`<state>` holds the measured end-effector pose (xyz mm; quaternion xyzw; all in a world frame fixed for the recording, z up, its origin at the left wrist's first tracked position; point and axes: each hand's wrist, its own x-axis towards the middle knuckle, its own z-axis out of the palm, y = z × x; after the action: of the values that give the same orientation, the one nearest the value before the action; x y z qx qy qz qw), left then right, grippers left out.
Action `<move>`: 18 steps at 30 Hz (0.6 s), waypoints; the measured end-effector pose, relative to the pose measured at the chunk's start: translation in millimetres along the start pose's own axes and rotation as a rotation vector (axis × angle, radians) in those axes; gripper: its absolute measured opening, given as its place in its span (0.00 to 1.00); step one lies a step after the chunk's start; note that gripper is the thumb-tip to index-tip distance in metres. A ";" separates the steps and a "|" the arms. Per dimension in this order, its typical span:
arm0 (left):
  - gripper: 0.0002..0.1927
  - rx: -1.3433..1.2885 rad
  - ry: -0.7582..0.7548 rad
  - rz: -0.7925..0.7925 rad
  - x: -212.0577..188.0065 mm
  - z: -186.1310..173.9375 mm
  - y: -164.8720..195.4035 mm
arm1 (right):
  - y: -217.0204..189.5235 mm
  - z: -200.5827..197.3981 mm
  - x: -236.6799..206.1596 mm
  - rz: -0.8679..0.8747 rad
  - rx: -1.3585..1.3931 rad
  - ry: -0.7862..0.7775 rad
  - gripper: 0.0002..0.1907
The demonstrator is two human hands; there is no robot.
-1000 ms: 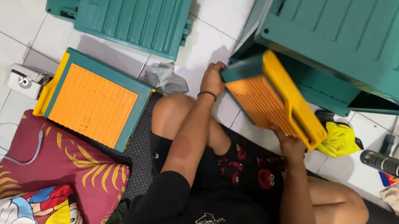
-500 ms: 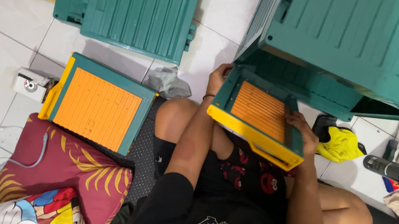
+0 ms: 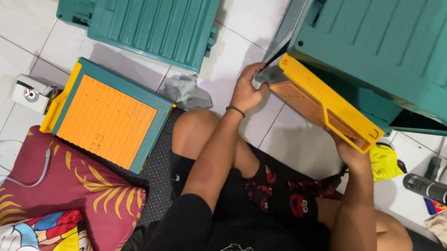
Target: The person sits on the floor and works on a green plastic cabinet, fitting orange slatted door and drawer panels into the frame and pressing them into place. They wipe the panels and frame with a yellow cloth between fitting steps and reposition the cabinet body on the floor.
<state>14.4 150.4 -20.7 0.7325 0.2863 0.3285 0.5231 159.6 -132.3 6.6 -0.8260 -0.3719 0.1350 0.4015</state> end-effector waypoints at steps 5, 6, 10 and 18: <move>0.29 -0.263 0.094 0.202 -2.2 0.3 42.9 | -3.7 0.4 4.6 0.009 -0.029 -0.007 0.20; 0.31 -0.277 0.118 0.261 -1.0 4.3 51.3 | -2.4 0.4 4.9 0.004 -0.025 -0.002 0.20; 0.30 -0.447 0.078 0.204 8.7 23.5 72.9 | -0.6 -4.8 6.2 0.018 0.012 -0.013 0.19; 0.29 -0.588 0.054 0.101 11.3 31.2 65.6 | -62.9 -34.9 6.0 -0.281 0.276 0.621 0.14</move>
<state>50.7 122.0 36.6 0.5539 0.1559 0.4421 0.6880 150.1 -122.4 77.5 -0.7066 -0.3205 -0.1298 0.6173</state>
